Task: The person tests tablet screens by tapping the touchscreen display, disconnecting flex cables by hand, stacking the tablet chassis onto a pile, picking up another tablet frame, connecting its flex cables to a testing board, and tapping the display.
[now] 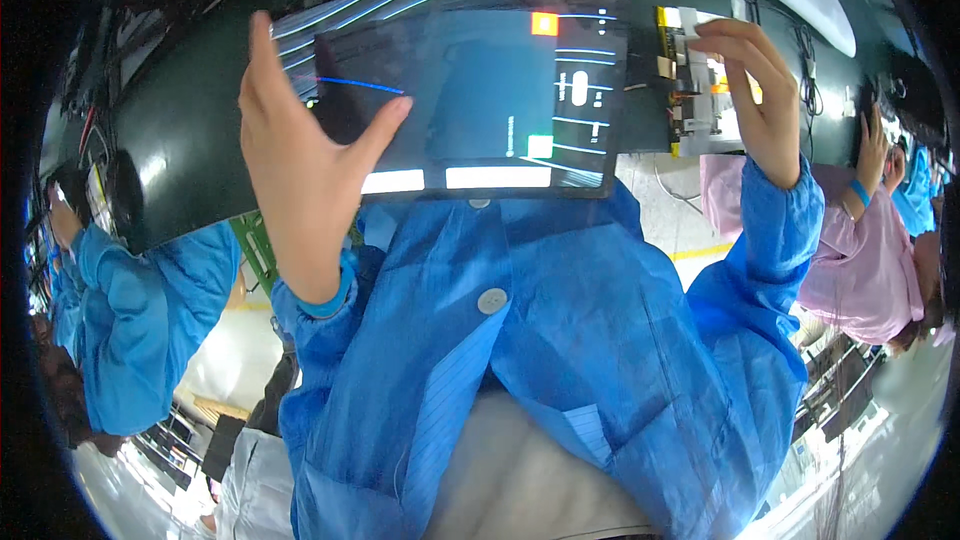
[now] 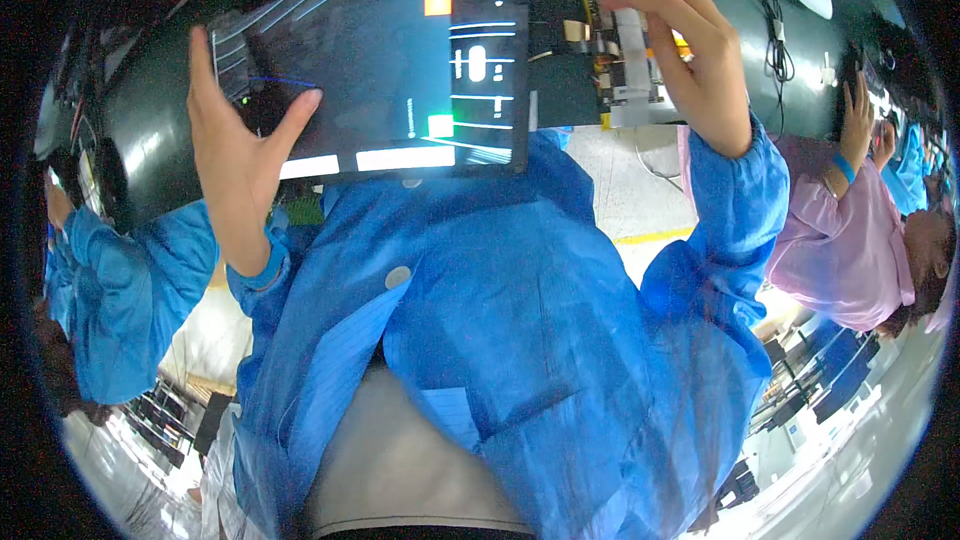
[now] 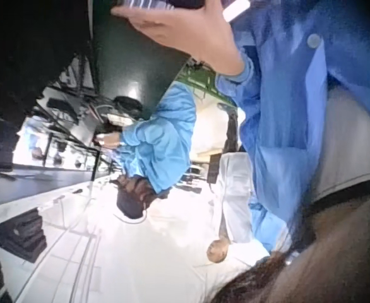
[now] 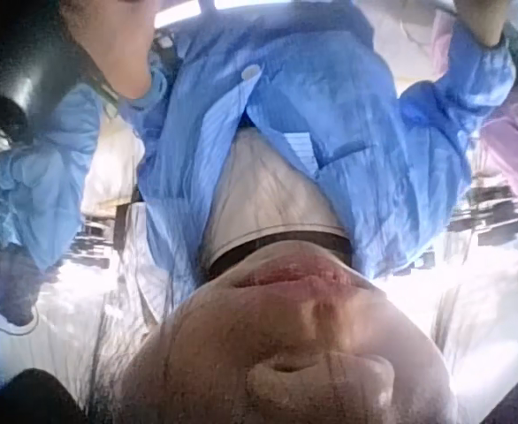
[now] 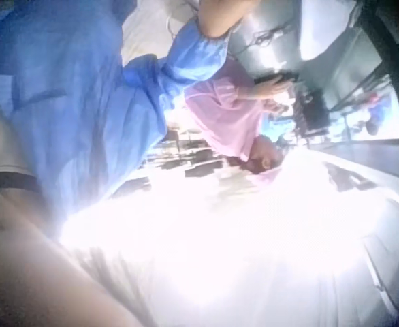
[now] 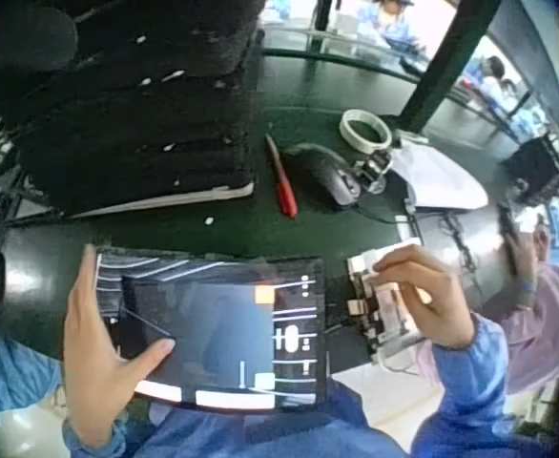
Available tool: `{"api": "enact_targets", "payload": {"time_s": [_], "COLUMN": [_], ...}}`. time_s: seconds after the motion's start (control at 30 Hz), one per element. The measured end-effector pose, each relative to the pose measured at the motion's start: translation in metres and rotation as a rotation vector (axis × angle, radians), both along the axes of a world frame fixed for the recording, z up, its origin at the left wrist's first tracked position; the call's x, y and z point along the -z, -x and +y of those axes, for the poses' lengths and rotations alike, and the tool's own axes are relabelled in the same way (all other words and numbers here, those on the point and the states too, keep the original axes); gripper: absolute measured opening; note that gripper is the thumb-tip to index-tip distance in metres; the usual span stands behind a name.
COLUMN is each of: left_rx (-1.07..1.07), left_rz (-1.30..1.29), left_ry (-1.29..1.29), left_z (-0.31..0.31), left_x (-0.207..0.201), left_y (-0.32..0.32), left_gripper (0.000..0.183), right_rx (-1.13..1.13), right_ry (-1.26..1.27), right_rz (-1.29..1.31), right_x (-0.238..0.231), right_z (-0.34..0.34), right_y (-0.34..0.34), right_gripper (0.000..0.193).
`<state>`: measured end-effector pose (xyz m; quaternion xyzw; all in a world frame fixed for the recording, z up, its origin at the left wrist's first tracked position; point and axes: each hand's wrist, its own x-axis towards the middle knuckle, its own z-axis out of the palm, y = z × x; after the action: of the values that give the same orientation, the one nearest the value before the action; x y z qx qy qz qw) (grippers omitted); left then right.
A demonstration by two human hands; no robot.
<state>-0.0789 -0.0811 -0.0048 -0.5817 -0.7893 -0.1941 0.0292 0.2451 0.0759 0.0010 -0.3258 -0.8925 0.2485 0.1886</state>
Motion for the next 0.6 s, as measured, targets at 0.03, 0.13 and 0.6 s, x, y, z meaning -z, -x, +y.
{"api": "enact_targets", "payload": {"time_s": [0.03, 0.13, 0.6], "left_rx": [-0.020, 0.025, 0.468], "left_rz": [-0.008, -0.047, -0.100], "left_ry": [-0.025, -0.175, -0.024], "left_z": [0.003, 0.013, 0.046], "left_x": [-0.003, -0.014, -0.006], "left_y": [-0.002, -0.012, -0.086], "left_gripper": [0.101, 0.078, 0.051], "right_rx": [-0.021, -0.090, -0.068], "right_ry": [-0.073, -0.084, 0.040], "right_rz": [0.019, 0.016, 0.021], "right_x": [0.000, -0.004, 0.012], "right_z": [0.001, 0.002, 0.020], "right_y": [0.004, 0.014, -0.018], "right_gripper": [0.028, 0.029, 0.026]}}
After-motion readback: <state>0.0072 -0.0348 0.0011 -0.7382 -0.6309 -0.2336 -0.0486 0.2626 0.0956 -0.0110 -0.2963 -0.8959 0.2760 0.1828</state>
